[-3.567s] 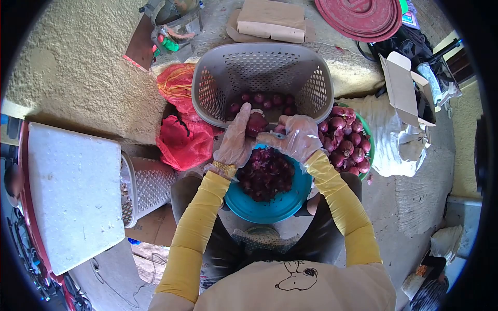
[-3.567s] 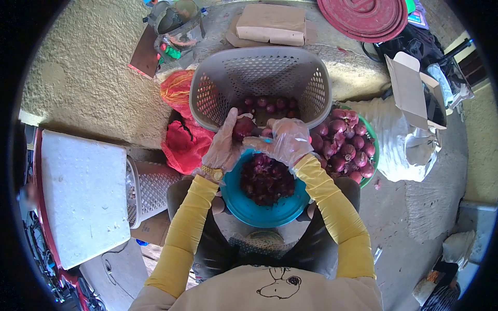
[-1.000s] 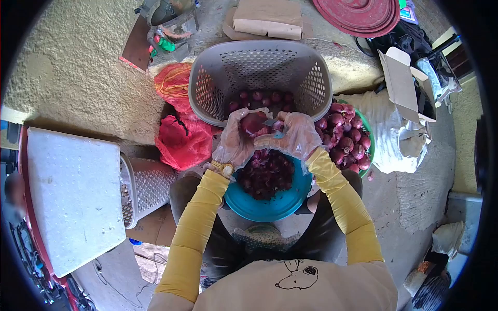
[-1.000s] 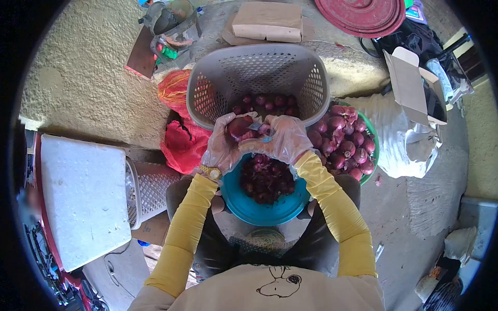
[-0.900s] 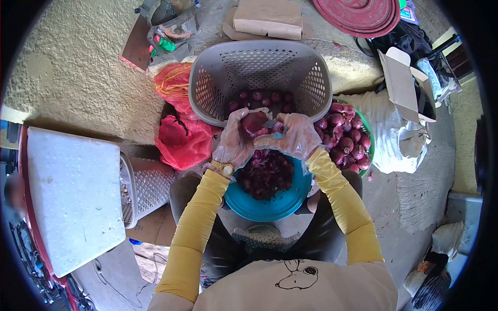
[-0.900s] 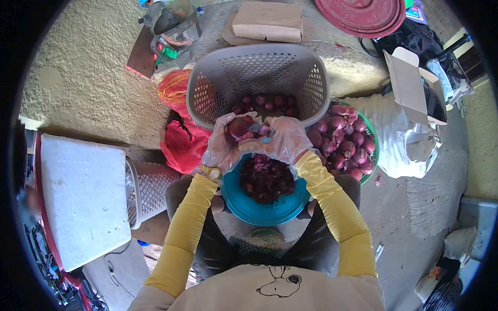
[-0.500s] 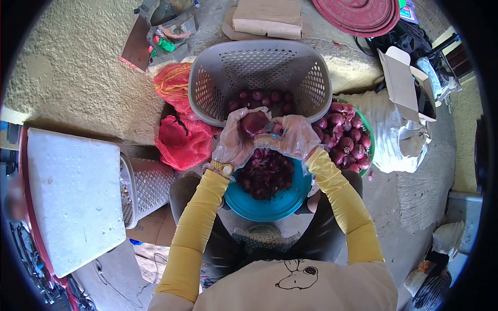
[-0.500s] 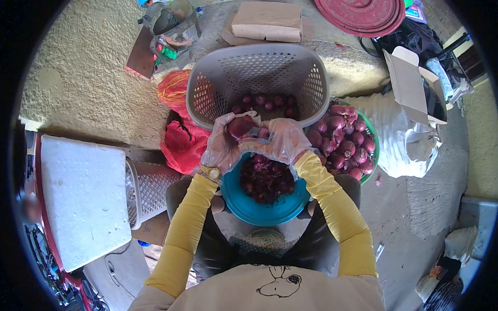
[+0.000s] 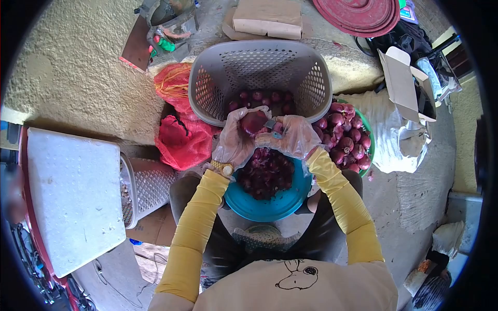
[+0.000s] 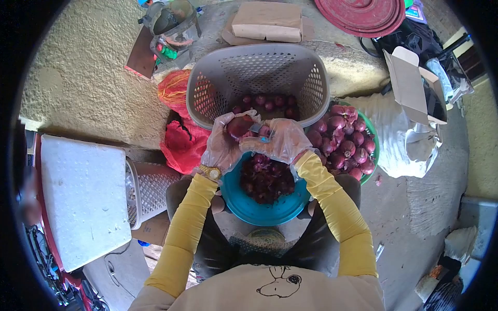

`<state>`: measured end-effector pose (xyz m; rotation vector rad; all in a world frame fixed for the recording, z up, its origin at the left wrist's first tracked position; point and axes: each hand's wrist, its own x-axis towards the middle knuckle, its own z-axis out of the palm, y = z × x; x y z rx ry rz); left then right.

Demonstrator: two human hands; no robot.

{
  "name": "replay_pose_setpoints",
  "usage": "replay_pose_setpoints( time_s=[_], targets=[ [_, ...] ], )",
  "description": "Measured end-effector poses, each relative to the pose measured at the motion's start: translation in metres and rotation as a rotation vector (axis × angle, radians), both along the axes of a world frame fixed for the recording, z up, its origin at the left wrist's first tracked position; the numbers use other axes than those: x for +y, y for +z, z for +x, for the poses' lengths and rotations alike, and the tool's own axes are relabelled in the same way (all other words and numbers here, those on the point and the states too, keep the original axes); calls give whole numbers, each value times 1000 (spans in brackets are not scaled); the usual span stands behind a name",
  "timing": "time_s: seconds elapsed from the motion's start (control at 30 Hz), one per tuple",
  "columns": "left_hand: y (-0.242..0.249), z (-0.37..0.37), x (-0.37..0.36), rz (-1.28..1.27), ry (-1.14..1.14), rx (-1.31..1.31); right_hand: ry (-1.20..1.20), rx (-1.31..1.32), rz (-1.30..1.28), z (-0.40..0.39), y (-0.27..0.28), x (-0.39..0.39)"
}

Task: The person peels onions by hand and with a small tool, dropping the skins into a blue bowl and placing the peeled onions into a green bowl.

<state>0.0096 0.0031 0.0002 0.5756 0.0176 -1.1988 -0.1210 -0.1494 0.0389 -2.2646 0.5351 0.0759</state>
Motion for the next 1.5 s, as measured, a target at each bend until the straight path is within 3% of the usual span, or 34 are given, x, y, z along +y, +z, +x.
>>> replay_pose_setpoints(
  time_s=[0.5,0.57,0.6,0.67,0.8,0.87,1.0,1.1,1.2,1.27,1.37,1.5],
  targets=[
    [-9,1,-5,-32,34,7,57,-329,-37,-2,-29,8],
    [-8,1,-4,15,21,15,97,-337,-368,-2,-22,10],
    [-8,2,-3,15,21,14,97,-337,-368,-3,-19,10],
    [-8,4,-1,55,56,-15,326,-220,-463,-4,-11,9],
    [-8,6,-2,55,180,78,350,-191,-473,-4,-2,9],
    [-6,6,0,-53,108,61,145,-379,-313,-2,-11,8],
    [-12,5,-1,-1,122,25,108,-377,-312,-1,-14,3],
    [-14,6,-2,-21,114,27,32,-472,-474,-3,-12,6],
    [-7,2,0,12,127,15,123,-316,-562,-5,3,7],
    [-4,2,2,18,73,7,11,-299,-318,-3,-1,5],
    [-13,3,0,-1,92,-61,-49,-81,-273,0,12,2],
    [-12,1,-1,-7,106,-78,-65,-89,-197,0,3,0]
  ],
)
